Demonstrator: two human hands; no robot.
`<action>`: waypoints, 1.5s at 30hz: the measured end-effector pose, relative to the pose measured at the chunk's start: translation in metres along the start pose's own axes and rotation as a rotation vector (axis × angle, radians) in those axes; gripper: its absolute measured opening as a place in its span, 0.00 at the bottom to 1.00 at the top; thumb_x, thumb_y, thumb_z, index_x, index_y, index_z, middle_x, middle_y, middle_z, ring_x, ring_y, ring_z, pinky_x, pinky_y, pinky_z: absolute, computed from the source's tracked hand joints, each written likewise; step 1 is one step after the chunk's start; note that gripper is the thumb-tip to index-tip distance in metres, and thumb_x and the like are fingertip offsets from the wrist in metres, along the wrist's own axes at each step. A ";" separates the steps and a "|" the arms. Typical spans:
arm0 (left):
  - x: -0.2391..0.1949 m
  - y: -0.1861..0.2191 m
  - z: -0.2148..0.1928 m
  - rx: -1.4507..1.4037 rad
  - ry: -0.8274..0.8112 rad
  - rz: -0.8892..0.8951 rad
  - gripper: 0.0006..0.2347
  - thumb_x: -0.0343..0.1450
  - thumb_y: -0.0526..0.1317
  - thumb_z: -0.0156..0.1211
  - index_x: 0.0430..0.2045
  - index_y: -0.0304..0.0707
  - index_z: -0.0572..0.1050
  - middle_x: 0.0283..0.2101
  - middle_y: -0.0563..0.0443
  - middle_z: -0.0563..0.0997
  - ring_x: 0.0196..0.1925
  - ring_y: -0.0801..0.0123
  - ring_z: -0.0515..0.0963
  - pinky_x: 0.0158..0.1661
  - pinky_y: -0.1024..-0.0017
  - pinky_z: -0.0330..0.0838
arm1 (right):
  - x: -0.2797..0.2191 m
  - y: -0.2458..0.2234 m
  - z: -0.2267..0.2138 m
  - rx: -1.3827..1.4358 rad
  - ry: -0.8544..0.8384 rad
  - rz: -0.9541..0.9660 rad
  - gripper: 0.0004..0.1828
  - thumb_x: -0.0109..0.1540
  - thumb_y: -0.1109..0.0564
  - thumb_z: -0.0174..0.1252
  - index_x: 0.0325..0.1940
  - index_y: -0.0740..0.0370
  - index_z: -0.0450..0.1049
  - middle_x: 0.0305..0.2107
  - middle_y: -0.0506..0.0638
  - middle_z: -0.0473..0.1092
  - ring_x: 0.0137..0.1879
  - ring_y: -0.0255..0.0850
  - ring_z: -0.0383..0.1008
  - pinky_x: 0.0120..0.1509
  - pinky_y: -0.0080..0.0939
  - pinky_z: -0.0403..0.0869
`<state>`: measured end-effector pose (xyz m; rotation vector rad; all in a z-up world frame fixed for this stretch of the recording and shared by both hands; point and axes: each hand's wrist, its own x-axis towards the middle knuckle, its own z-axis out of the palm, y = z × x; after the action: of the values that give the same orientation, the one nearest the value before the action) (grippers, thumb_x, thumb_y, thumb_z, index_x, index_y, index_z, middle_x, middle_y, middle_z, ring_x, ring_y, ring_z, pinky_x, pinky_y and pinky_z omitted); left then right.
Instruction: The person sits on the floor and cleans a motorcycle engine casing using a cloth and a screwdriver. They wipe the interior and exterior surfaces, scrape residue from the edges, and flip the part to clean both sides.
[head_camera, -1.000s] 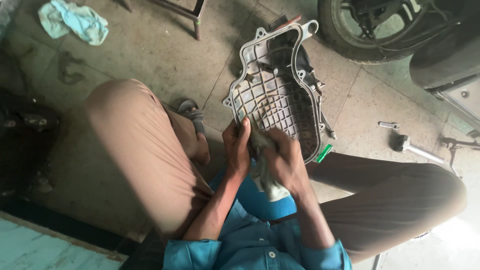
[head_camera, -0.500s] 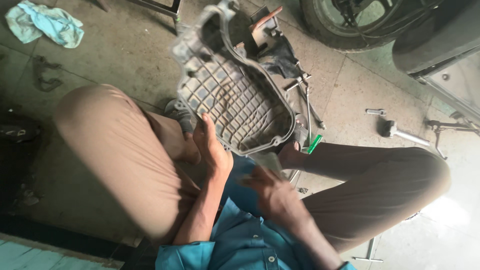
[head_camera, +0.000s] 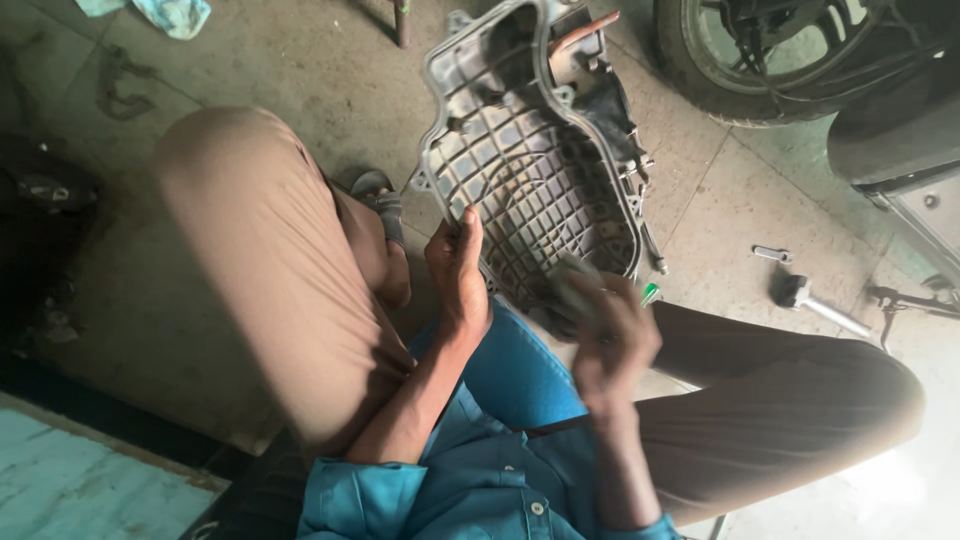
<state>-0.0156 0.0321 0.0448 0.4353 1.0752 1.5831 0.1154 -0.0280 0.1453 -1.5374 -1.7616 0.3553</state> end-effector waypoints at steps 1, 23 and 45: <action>-0.002 0.000 -0.001 0.037 -0.003 -0.006 0.16 0.79 0.47 0.58 0.31 0.29 0.74 0.30 0.60 0.69 0.35 0.79 0.61 0.36 0.75 0.58 | 0.004 -0.007 0.008 -0.007 -0.094 -0.039 0.28 0.53 0.68 0.52 0.57 0.64 0.78 0.43 0.56 0.77 0.53 0.50 0.78 0.59 0.45 0.74; 0.007 0.008 -0.006 0.220 0.097 -0.028 0.21 0.81 0.44 0.61 0.25 0.22 0.66 0.25 0.57 0.61 0.31 0.77 0.56 0.31 0.71 0.50 | -0.002 0.033 -0.014 -0.300 -0.243 -0.120 0.24 0.51 0.66 0.65 0.52 0.63 0.80 0.47 0.56 0.76 0.50 0.53 0.78 0.53 0.48 0.77; 0.006 -0.041 -0.014 0.844 -0.045 0.067 0.28 0.75 0.57 0.46 0.19 0.22 0.71 0.22 0.31 0.72 0.24 0.45 0.70 0.32 0.54 0.66 | 0.040 0.096 -0.094 0.532 0.365 0.175 0.18 0.64 0.63 0.69 0.56 0.60 0.73 0.48 0.50 0.74 0.52 0.36 0.75 0.58 0.35 0.76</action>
<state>-0.0042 0.0302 0.0022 1.0654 1.6840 1.0996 0.2499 0.0071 0.1605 -1.2701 -1.1360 0.5413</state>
